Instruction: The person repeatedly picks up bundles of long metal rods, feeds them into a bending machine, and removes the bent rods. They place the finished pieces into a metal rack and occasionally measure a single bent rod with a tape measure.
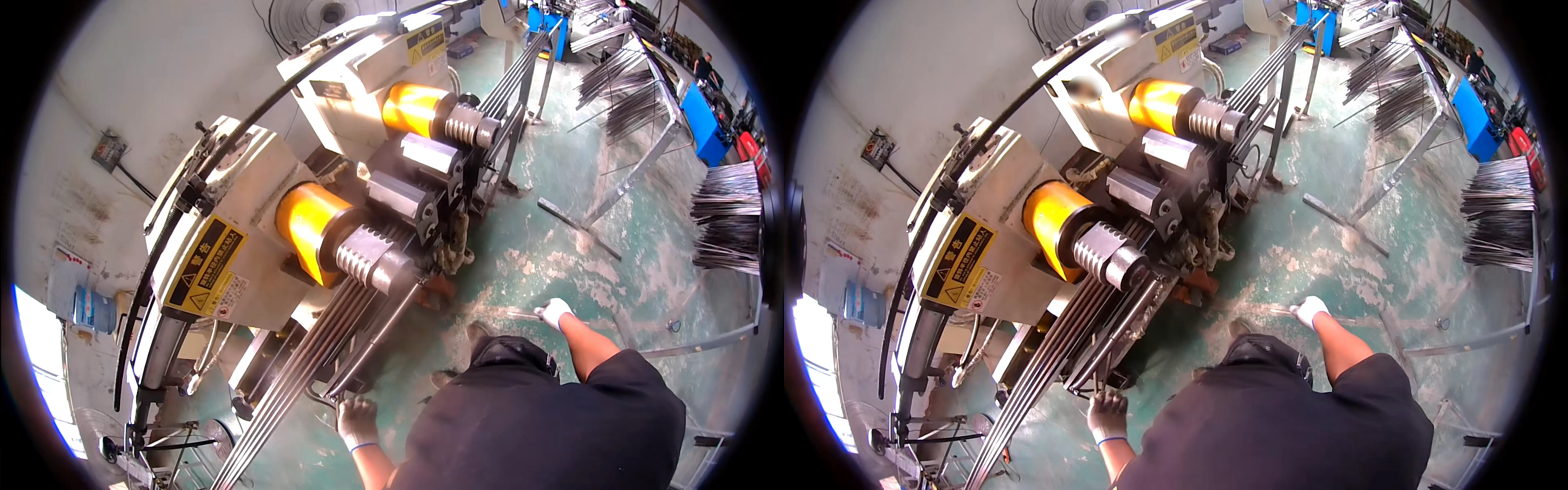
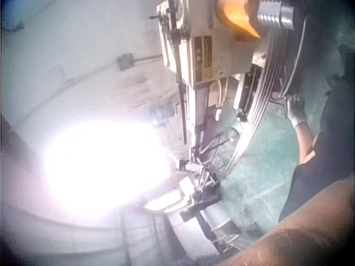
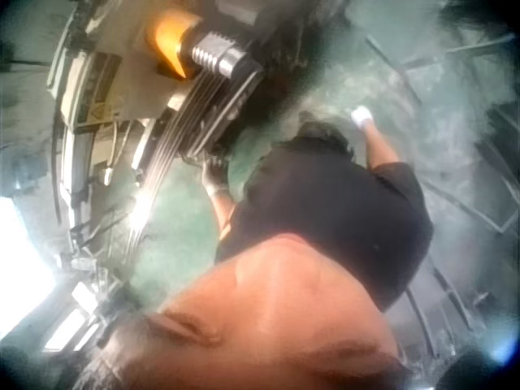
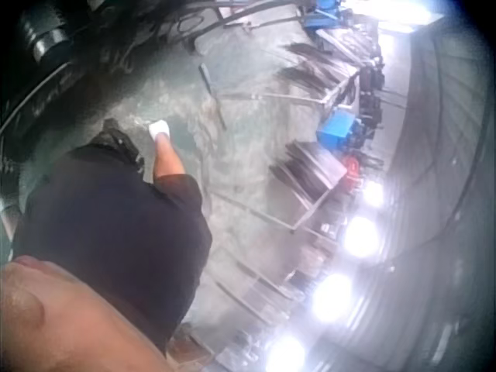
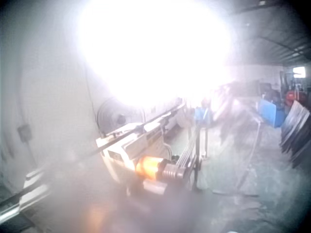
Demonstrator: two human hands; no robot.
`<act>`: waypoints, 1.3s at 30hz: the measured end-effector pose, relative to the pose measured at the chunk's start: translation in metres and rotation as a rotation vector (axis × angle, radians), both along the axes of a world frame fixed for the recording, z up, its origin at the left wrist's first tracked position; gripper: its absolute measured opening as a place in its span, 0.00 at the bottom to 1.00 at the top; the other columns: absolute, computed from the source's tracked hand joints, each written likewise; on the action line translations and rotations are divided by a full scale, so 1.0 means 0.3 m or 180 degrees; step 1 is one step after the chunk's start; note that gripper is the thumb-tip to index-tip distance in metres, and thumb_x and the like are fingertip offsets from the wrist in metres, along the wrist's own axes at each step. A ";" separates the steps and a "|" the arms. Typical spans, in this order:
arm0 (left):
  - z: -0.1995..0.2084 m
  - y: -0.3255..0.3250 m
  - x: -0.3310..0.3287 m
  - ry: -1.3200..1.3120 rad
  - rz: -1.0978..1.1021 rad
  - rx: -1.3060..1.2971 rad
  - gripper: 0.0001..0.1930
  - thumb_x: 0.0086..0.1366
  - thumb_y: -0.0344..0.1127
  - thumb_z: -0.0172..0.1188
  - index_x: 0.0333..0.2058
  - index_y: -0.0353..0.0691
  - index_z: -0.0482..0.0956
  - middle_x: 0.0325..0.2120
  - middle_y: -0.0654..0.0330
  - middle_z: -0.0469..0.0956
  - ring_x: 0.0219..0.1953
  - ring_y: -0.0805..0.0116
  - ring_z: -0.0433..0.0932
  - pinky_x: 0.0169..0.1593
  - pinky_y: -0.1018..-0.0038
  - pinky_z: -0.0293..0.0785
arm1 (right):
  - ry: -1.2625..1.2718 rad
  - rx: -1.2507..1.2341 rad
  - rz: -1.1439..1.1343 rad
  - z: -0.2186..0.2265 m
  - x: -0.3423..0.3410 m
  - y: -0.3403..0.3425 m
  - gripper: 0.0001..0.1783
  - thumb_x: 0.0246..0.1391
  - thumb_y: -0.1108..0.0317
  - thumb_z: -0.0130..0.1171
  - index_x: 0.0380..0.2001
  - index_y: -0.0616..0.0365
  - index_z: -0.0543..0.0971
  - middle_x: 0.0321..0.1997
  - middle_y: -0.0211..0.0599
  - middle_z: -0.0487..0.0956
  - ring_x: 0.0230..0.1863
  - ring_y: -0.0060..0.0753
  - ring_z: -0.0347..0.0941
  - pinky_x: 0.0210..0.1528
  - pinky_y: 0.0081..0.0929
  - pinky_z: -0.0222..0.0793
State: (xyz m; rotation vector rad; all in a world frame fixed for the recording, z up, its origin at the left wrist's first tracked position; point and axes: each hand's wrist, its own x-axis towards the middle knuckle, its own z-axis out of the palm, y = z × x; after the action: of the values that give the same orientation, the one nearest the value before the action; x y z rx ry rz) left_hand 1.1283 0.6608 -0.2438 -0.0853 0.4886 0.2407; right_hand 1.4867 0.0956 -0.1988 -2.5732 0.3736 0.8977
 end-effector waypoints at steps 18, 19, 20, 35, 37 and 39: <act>0.877 0.019 0.186 0.0325 0.1957 0.2620 0.34 0.77 0.62 0.51 0.64 0.37 0.74 0.62 0.48 0.77 0.65 0.50 0.74 0.70 0.56 0.67 | -0.2360 0.2804 -0.0299 0.666 0.534 0.613 0.26 0.62 0.48 0.62 0.49 0.61 0.86 0.46 0.53 0.86 0.52 0.53 0.82 0.57 0.40 0.74; 0.897 0.037 0.185 0.0253 0.1921 0.2622 0.35 0.76 0.62 0.52 0.64 0.36 0.74 0.61 0.48 0.78 0.65 0.50 0.74 0.71 0.56 0.66 | -0.2416 0.2921 -0.0317 0.670 0.560 0.637 0.25 0.63 0.50 0.62 0.49 0.62 0.85 0.47 0.53 0.86 0.52 0.51 0.82 0.57 0.39 0.74; 0.924 0.058 0.184 0.0482 0.2057 0.2645 0.35 0.76 0.62 0.54 0.64 0.35 0.74 0.61 0.48 0.78 0.63 0.50 0.77 0.70 0.56 0.68 | -0.2456 0.2946 -0.0380 0.672 0.571 0.652 0.24 0.66 0.55 0.63 0.53 0.65 0.83 0.48 0.44 0.87 0.51 0.37 0.81 0.58 0.34 0.73; 1.763 -0.140 0.573 0.2540 0.3032 0.4721 0.19 0.75 0.42 0.57 0.53 0.31 0.80 0.44 0.53 0.81 0.45 0.60 0.81 0.49 0.64 0.77 | -0.1247 0.4571 -0.1145 0.635 0.851 0.891 0.30 0.63 0.54 0.68 0.56 0.71 0.80 0.51 0.48 0.86 0.46 0.38 0.84 0.48 0.35 0.78; 1.782 -0.115 0.689 0.2345 0.2933 0.5185 0.26 0.77 0.51 0.54 0.57 0.31 0.80 0.43 0.55 0.81 0.44 0.65 0.81 0.41 0.69 0.81 | -0.3174 0.3560 0.0406 0.504 0.990 0.832 0.30 0.60 0.57 0.71 0.57 0.71 0.81 0.51 0.47 0.86 0.44 0.35 0.84 0.47 0.33 0.79; 1.851 -0.157 0.723 0.2135 0.2834 0.5570 0.27 0.79 0.47 0.53 0.63 0.29 0.76 0.49 0.51 0.80 0.47 0.63 0.81 0.49 0.68 0.81 | -0.3732 0.3269 0.0900 0.483 1.016 0.856 0.29 0.58 0.60 0.73 0.56 0.70 0.81 0.50 0.46 0.87 0.44 0.34 0.83 0.47 0.32 0.79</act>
State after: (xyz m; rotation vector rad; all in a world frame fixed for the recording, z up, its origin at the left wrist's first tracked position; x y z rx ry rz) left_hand 1.3452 0.6138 0.3116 1.5656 0.7273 1.5189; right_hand 1.7916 0.3525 -0.0541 -1.7244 -0.6356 -0.4014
